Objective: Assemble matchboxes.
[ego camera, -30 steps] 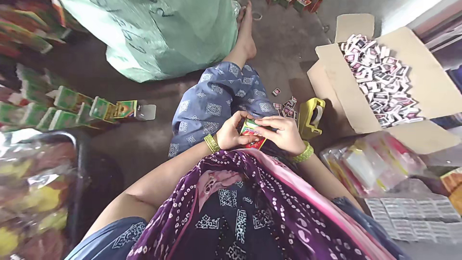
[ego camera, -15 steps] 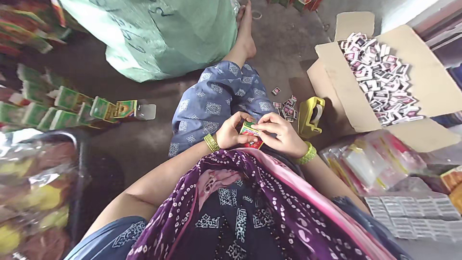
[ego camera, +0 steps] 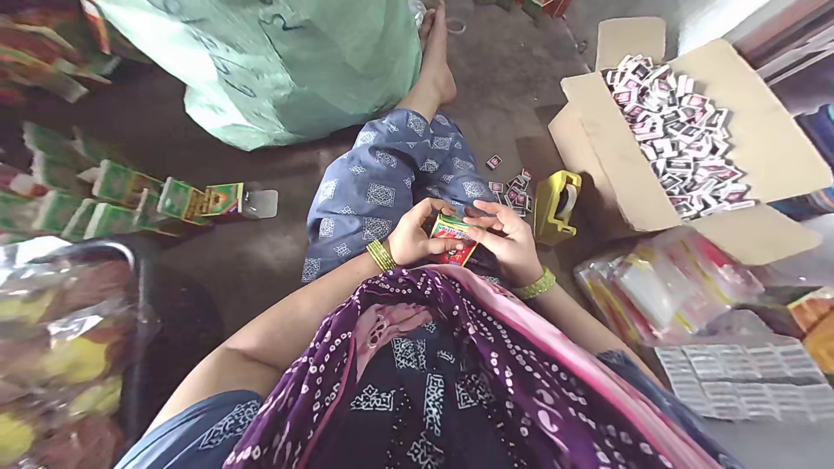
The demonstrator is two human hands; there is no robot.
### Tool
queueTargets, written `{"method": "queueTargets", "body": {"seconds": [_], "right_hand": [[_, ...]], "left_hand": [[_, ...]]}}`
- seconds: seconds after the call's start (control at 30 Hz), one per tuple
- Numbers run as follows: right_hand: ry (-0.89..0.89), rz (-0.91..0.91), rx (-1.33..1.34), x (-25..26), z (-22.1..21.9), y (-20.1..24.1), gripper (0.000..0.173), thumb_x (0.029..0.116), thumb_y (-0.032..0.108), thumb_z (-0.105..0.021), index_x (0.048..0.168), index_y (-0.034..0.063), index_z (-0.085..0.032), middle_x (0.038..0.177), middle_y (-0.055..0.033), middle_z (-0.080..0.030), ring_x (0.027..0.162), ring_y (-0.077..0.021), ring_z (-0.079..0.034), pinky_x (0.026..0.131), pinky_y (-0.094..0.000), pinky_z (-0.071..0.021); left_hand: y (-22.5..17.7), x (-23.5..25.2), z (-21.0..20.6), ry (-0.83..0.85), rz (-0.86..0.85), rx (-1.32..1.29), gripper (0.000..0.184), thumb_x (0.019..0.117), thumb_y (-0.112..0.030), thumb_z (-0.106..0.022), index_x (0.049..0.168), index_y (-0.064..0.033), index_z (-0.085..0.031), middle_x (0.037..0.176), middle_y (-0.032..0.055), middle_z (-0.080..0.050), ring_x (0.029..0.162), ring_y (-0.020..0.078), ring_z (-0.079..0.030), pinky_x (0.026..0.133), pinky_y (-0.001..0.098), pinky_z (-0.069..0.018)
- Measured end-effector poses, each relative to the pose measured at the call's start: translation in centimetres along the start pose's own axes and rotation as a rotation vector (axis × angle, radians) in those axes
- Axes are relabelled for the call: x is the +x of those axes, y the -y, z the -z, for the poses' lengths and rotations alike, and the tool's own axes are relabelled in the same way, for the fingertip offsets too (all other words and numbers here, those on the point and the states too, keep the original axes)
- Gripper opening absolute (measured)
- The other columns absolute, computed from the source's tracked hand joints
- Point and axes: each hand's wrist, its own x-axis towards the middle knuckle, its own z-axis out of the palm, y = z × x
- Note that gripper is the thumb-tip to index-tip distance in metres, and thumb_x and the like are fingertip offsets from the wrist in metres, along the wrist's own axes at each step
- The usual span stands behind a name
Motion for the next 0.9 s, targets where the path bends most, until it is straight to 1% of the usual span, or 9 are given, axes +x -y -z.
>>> {"method": "queueTargets", "body": {"seconds": [0.1, 0.2, 0.3, 0.37, 0.43, 0.53, 0.67, 0.77, 0.9], "right_hand": [[0.124, 0.224, -0.279, -0.3, -0.2, -0.2, 0.032, 0.0975, 0.006, -0.066, 0.127, -0.0057, -0.066, 0.12, -0.0132, -0.074, 0.106, -0.0201, -0.074, 0.095, -0.0384, -0.0626], [0.208, 0.259, -0.317, -0.2, 0.3, -0.3, 0.037, 0.1007, 0.006, -0.061, 0.135, -0.0081, -0.059, 0.126, -0.0154, -0.071, 0.112, -0.0214, -0.072, 0.099, -0.0391, -0.0611], [0.183, 0.169, -0.206, 0.2, 2.0, -0.1, 0.054, 0.0996, 0.008, -0.061, 0.149, -0.0043, -0.043, 0.135, -0.0156, -0.066, 0.119, -0.0241, -0.068, 0.1, -0.0427, -0.0585], [-0.035, 0.13, -0.282, 0.6, 4.5, -0.5, 0.054, 0.0973, 0.013, -0.065, 0.147, 0.0022, -0.048, 0.135, -0.0107, -0.066, 0.115, -0.0197, -0.067, 0.094, -0.0399, -0.0592], [-0.328, 0.079, -0.474, 1.1, 8.9, -1.6, 0.043, 0.097, 0.014, -0.065, 0.137, 0.0019, -0.056, 0.131, -0.0118, -0.067, 0.11, -0.0182, -0.069, 0.09, -0.0378, -0.0595], [-0.625, -0.24, -0.758, 0.9, 16.8, -3.6, 0.039, 0.0972, 0.016, -0.067, 0.132, -0.0005, -0.06, 0.127, -0.018, -0.067, 0.114, -0.0252, -0.067, 0.099, -0.0442, -0.0546], [-0.498, -0.661, -0.823, -0.2, 22.7, -6.3, 0.046, 0.1018, 0.03, -0.063, 0.138, 0.0013, -0.059, 0.136, -0.0239, -0.061, 0.129, -0.0377, -0.057, 0.11, -0.0579, -0.0429], [-0.407, -0.699, -0.805, -0.6, 23.0, -7.8, 0.047, 0.1038, 0.034, -0.06, 0.137, 0.0018, -0.059, 0.135, -0.0237, -0.062, 0.13, -0.0373, -0.057, 0.11, -0.0576, -0.0422], [-0.454, -0.638, -0.776, -0.3, 23.0, -8.9, 0.047, 0.0945, 0.032, -0.074, 0.129, 0.0027, -0.065, 0.122, -0.0189, -0.07, 0.115, -0.0328, -0.066, 0.103, -0.0553, -0.0491]], "left_hand": [[0.1, -0.2, 0.2, -0.019, 0.008, -0.006, 0.063, 0.0765, -0.021, -0.091, 0.123, 0.0011, -0.056, 0.121, 0.0127, -0.068, 0.099, 0.0177, -0.071, 0.086, 0.0359, -0.0624], [0.2, -0.3, 0.1, -0.024, 0.024, -0.024, 0.062, 0.0771, -0.021, -0.091, 0.123, 0.0007, -0.055, 0.121, 0.0126, -0.068, 0.099, 0.0178, -0.071, 0.086, 0.0361, -0.0623], [0.1, 0.1, 0.0, -0.055, 0.012, 0.003, 0.057, 0.0839, -0.021, -0.086, 0.127, 0.0007, -0.055, 0.124, 0.0136, -0.066, 0.101, 0.0192, -0.071, 0.088, 0.0379, -0.0623], [0.0, 0.1, 0.2, -0.117, 0.062, 0.028, 0.055, 0.0877, -0.02, -0.081, 0.131, -0.0023, -0.053, 0.129, 0.0127, -0.064, 0.106, 0.0197, -0.069, 0.091, 0.0394, -0.0609], [-0.2, 0.0, 0.3, -0.186, 0.13, 0.034, 0.052, 0.0908, -0.021, -0.078, 0.133, -0.0059, -0.052, 0.129, 0.0106, -0.063, 0.103, 0.0187, -0.069, 0.087, 0.0395, -0.0619], [-0.1, 0.1, 0.6, -0.224, 0.18, 0.074, 0.037, 0.0985, -0.02, -0.062, 0.131, -0.0067, -0.052, 0.126, 0.009, -0.065, 0.098, 0.0159, -0.07, 0.08, 0.0369, -0.062], [0.6, 0.3, 0.5, -0.204, 0.149, 0.164, 0.03, 0.1016, -0.02, -0.05, 0.126, -0.0043, -0.057, 0.121, 0.0088, -0.066, 0.096, 0.0116, -0.068, 0.081, 0.0329, -0.0597], [0.6, 0.5, 0.4, -0.197, 0.147, 0.159, 0.03, 0.1034, -0.02, -0.046, 0.127, -0.0043, -0.057, 0.119, 0.0078, -0.067, 0.094, 0.0098, -0.068, 0.082, 0.0314, -0.0596], [0.5, 0.4, 0.3, -0.209, 0.156, 0.118, 0.029, 0.1037, -0.021, -0.046, 0.126, -0.006, -0.057, 0.119, 0.0067, -0.068, 0.094, 0.0099, -0.069, 0.08, 0.0317, -0.0604]]}}
